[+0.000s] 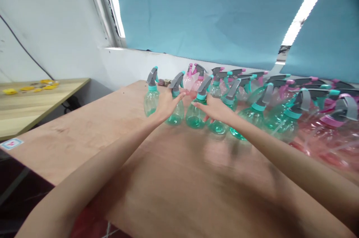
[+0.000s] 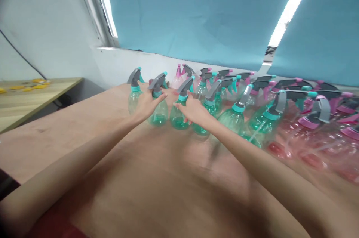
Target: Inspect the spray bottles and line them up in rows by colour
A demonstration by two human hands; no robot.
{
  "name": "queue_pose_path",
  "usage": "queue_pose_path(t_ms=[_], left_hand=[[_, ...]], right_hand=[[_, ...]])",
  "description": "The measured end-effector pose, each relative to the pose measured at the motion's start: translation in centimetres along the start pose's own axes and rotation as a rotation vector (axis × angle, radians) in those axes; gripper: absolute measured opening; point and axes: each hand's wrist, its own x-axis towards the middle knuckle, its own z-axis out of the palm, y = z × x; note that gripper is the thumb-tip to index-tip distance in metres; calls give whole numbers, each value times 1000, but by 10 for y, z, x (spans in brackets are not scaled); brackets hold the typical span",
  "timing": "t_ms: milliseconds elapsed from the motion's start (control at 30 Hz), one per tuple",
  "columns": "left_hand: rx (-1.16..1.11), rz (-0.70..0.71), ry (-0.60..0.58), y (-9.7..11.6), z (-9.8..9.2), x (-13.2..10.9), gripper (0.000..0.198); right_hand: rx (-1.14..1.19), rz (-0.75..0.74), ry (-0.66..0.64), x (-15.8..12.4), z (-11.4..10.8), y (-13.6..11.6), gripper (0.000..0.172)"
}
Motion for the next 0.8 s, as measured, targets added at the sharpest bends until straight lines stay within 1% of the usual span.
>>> queue_pose_path(t_ms=[167,300,400,500,600,800], left_hand=[[11,-29,12,2,0,-2,36],[15,-39,33,3,-3,-6,49],[2,-20,42,3,-8,-13,57],[1,5,36,2,-13,-22,58],[11,15,25,-1,-13,-27,59],[-11,26,3,-4,-8,-24,57]], right_hand=[[7,-19,-28,-4,-1,-2,69],[6,-45,-37,-8,0,0,69],[-1,-57,-46,-13,0,1,68],[-5,-65,-52,-18,0,0,68],[-15,-66,-49,-25,1,-2,68],[-77,-90,-16,-36,4,-4,52]])
